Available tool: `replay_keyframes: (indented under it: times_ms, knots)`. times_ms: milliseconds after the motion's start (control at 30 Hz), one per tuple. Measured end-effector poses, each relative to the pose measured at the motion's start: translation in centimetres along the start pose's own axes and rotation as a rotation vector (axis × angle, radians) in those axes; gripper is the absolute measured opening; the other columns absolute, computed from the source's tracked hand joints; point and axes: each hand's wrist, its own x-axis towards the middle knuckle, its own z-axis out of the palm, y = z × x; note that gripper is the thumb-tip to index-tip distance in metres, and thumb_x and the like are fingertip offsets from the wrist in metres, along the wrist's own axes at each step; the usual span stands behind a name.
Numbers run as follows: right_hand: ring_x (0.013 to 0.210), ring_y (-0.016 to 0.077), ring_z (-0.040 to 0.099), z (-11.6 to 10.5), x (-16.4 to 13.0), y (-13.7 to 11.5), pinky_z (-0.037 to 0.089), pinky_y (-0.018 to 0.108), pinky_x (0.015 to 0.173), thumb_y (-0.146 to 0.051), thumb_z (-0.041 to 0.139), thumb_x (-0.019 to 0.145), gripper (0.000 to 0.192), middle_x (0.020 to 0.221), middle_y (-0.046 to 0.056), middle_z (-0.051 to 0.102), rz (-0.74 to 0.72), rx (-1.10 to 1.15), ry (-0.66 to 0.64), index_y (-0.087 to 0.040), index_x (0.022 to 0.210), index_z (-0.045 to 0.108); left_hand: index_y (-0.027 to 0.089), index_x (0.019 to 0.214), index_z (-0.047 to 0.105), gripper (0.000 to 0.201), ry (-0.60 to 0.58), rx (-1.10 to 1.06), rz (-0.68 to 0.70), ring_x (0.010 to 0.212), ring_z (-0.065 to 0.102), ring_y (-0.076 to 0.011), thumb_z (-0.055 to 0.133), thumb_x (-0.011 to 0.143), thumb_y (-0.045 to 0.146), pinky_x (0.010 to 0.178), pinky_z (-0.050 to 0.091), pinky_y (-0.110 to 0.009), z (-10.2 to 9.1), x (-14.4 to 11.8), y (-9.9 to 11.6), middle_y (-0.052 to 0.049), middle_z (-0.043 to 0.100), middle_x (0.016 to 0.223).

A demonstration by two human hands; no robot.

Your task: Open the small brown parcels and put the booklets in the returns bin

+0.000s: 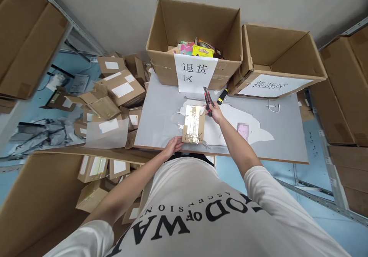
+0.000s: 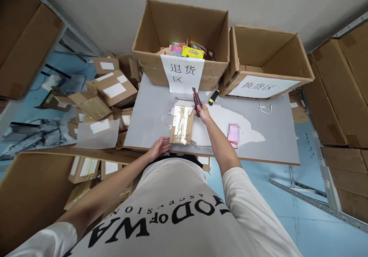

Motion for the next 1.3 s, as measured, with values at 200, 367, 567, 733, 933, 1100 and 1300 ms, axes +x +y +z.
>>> replay_keyframes:
  times_ms: [200,367,567,733,933,1100,1300]
  knots:
    - [0.09,0.0124,0.065,0.9,-2.6,1.8,0.055,0.028,0.072,-0.045,0.066,0.074,0.039,0.11,0.002,0.066,-0.058,0.155,0.057,-0.028,0.104,0.047,0.02,0.128,0.055,0.067,0.044,0.208,0.015,0.134,0.037,-0.0329,0.042,0.083,0.068,0.111,0.025,-0.048,0.0,1.4,2.8,-0.014,0.042,0.144]
    - [0.099,0.0155,0.065,0.3,-7.9,4.2,0.054,0.034,0.081,-0.047,0.066,0.075,0.04,0.114,0.004,0.066,-0.028,0.234,0.112,-0.028,0.105,0.048,0.021,0.14,0.042,0.079,-0.001,0.102,0.095,0.14,0.027,-0.0281,0.023,0.084,0.073,0.111,0.028,-0.042,0.3,4.1,5.7,-0.011,0.028,0.152]
    - [0.098,0.0182,0.064,0.5,-11.8,5.3,0.055,0.033,0.072,-0.047,0.068,0.073,0.036,0.113,0.002,0.066,0.05,0.273,0.087,-0.029,0.101,0.052,0.019,0.141,0.04,0.097,-0.187,0.018,0.027,0.139,0.028,-0.0299,0.009,0.075,0.083,0.098,0.043,-0.041,1.5,4.8,8.9,-0.011,0.033,0.151]
    - [0.084,0.0153,0.064,0.7,-11.4,4.9,0.053,0.027,0.062,-0.045,0.071,0.069,0.04,0.099,0.0,0.068,0.065,0.291,0.027,-0.028,0.101,0.053,0.02,0.139,0.042,0.093,-0.259,0.055,0.051,0.133,0.038,-0.0299,0.011,0.077,0.082,0.09,0.047,-0.04,2.3,4.2,9.3,-0.013,0.047,0.141]
    - [0.073,0.0137,0.063,0.2,-9.2,2.2,0.049,0.023,0.053,-0.044,0.07,0.07,0.036,0.093,-0.002,0.069,0.056,0.145,-0.045,-0.027,0.098,0.053,0.028,0.142,0.037,0.079,-0.199,-0.026,0.17,0.136,0.033,-0.0246,0.014,0.083,0.076,0.096,0.043,-0.038,3.5,3.1,7.1,-0.006,0.038,0.149]
    - [0.079,0.0161,0.065,0.5,-5.2,-1.6,0.053,0.028,0.067,-0.037,0.07,0.074,0.027,0.087,0.001,0.071,-0.01,0.004,-0.235,-0.023,0.092,0.056,0.042,0.144,0.023,0.063,-0.145,-0.119,0.286,0.143,0.016,-0.0182,0.015,0.088,0.07,0.104,0.034,-0.04,5.3,1.8,4.1,0.005,0.019,0.156]
    - [0.069,0.0169,0.064,2.9,-0.8,-4.0,0.052,0.032,0.068,-0.029,0.067,0.078,0.022,0.078,0.002,0.071,0.056,-0.203,-0.373,-0.02,0.097,0.058,0.045,0.146,0.011,0.073,-0.115,-0.165,0.258,0.145,0.012,-0.0182,0.007,0.08,0.078,0.105,0.032,-0.038,8.0,0.9,2.0,0.007,0.0,0.159]
